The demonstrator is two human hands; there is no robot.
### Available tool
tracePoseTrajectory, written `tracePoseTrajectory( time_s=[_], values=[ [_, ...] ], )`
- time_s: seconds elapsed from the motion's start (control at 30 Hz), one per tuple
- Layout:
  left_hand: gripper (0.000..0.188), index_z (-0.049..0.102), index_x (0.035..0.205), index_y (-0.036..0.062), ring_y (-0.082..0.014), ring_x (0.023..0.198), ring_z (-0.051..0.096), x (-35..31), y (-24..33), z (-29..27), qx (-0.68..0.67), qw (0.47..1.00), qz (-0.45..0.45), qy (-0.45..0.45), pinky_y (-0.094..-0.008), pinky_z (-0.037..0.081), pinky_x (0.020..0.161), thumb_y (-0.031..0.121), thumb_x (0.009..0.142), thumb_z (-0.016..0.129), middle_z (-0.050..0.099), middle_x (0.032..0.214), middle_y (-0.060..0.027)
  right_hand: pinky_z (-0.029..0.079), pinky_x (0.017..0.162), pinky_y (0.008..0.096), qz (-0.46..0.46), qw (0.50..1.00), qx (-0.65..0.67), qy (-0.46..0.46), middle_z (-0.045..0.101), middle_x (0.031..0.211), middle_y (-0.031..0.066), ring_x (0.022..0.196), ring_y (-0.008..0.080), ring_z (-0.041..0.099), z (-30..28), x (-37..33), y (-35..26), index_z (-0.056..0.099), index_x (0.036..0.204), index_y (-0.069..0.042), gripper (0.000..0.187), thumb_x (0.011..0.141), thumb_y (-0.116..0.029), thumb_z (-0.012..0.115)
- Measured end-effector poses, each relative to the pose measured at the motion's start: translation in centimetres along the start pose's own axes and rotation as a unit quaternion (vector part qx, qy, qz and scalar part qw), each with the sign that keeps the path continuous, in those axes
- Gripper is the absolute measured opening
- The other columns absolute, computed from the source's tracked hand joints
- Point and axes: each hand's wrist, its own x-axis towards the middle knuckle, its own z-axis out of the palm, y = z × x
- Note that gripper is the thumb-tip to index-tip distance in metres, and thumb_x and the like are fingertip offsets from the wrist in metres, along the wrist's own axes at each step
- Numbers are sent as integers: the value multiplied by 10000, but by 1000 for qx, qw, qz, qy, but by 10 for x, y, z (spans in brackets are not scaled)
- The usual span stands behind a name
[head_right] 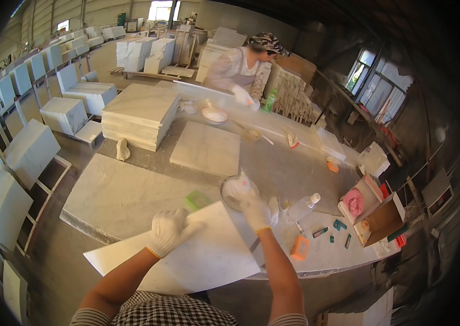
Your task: The person wipes a white rectangular panel with a green sponge, repeatedly dipping the sponge into a small bowl of liquid. They flip the panel to clean both sides and place it on a nearby rack. The person then picks up another panel and repeats the wiping process.
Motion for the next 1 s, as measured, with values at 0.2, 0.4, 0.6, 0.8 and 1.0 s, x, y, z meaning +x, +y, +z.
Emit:
tracePoseTrajectory(
  time_s=[0.2, 0.4, 0.6, 0.8, 1.0],
  values=[
    [617, 640, 733, 46, -342, 580, 670, 3, 1, -4, -25, 999, -12, -31, -447, 527, 563, 647, 873, 650, 682, 669, -148, 487, 703, 292, 1, 985, 143, -97, 646, 846, 46, 774, 115, 591, -65, 25, -45, 694, 965, -34, 169, 961, -189, 628],
    [603, 643, 735, 45, -337, 594, 674, 3, 2, -9, -44, 998, -12, -47, -445, 530, 577, 626, 895, 633, 683, 678, -156, 462, 662, 263, -41, 933, 258, -250, 589, 786, -2, 729, 73, 528, -110, 41, -97, 651, 910, -2, 172, 987, -150, 608],
    [561, 624, 714, 57, -318, 541, 640, 1, -1, -4, -50, 999, 13, -7, -435, 510, 541, 590, 888, 662, 651, 636, -143, 475, 671, 306, -8, 874, 161, -459, 635, 812, 39, 724, 132, 554, -108, 72, -113, 714, 1006, -72, 175, 962, -207, 611],
    [547, 603, 683, 69, -303, 504, 611, 0, -4, -1, -55, 997, 39, 36, -418, 491, 509, 573, 880, 683, 617, 592, -116, 495, 729, 315, -194, 826, 160, -505, 679, 912, 73, 817, 169, 615, -99, 89, -122, 714, 1025, -52, 242, 991, -245, 572],
    [489, 548, 621, 135, -242, 454, 534, 1, -2, 2, -75, 995, 32, 61, -381, 403, 501, 520, 840, 756, 545, 515, -51, 505, 869, 318, -139, 796, 172, -564, 733, 1026, 94, 943, 196, 656, -85, 93, -127, 724, 1098, -16, 284, 989, -252, 611]
  ],
)
